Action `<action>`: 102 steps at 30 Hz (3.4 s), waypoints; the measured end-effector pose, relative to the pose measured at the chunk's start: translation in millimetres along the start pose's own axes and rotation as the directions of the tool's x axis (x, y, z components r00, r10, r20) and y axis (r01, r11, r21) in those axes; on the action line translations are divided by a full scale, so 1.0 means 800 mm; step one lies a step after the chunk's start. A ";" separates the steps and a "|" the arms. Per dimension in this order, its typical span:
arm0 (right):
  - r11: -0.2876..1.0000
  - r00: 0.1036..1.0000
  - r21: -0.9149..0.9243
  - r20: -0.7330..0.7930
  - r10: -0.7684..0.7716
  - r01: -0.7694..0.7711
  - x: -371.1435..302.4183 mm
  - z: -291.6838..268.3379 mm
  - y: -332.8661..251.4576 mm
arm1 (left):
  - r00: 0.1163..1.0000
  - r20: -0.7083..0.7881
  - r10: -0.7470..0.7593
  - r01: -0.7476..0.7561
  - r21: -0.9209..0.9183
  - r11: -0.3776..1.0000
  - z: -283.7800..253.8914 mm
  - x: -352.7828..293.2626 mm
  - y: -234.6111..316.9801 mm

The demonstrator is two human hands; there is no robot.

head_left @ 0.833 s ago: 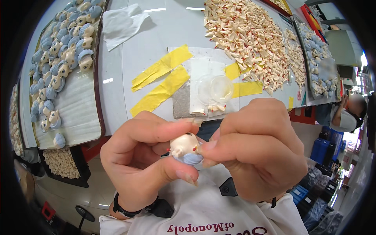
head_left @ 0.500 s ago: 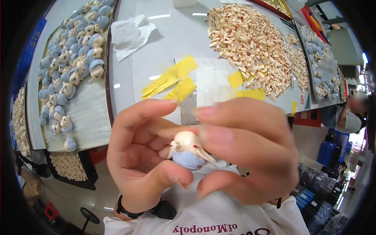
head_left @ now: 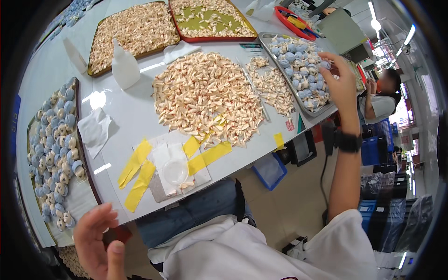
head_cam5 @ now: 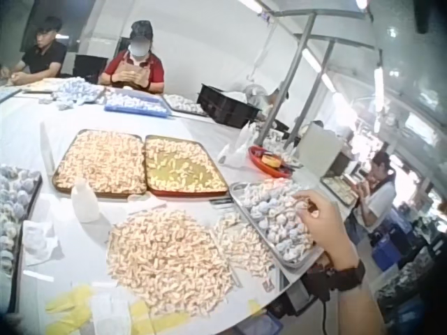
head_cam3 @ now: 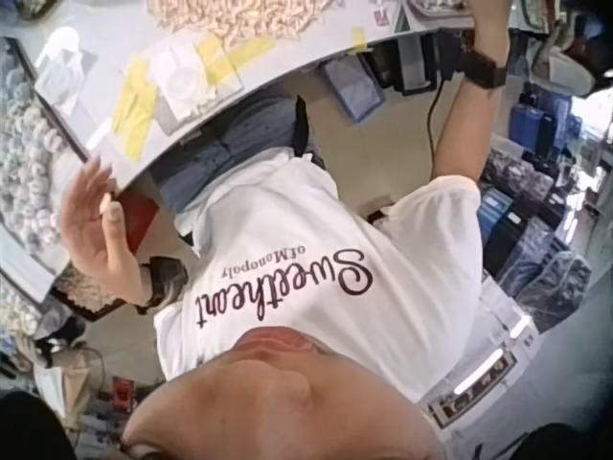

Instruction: Assembling small toy figurine heads by attaching hair pieces and facial components.

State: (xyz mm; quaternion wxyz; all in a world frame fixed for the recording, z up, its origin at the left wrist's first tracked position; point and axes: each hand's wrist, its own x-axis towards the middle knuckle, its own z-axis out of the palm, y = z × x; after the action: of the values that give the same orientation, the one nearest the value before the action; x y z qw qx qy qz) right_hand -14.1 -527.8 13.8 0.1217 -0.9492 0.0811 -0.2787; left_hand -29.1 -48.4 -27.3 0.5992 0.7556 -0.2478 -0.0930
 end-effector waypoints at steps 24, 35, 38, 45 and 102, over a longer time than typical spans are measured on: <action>0.973 0.922 0.190 0.335 -0.193 0.134 0.018 0.027 -0.018 | 0.947 -0.289 -0.140 0.318 0.774 0.547 -0.142 0.013 -0.082; 0.982 0.772 0.183 0.619 -0.144 0.037 0.014 0.086 -0.045 | 0.984 -0.167 -0.055 0.174 0.881 0.439 -0.087 0.028 -0.045; 0.986 0.791 0.134 0.590 -0.162 0.101 0.014 0.085 -0.049 | 0.972 -0.221 -0.075 0.229 0.845 0.484 -0.089 0.024 -0.036; 0.979 0.916 0.158 0.358 -0.182 0.132 0.002 0.077 -0.048 | 0.863 -0.499 -0.078 0.475 0.750 0.459 -0.090 0.016 -0.042; 0.554 0.730 0.783 0.198 -0.654 0.283 -0.157 0.058 -0.323 | 0.953 0.304 -0.004 0.212 -0.654 0.726 0.052 -0.040 -0.041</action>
State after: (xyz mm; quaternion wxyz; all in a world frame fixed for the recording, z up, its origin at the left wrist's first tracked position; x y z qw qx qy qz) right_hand -70.9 -243.8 -16.2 0.4092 -0.8478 -0.3297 -0.0714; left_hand -66.4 -63.3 -74.3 0.7855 0.4763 -0.2341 -0.3184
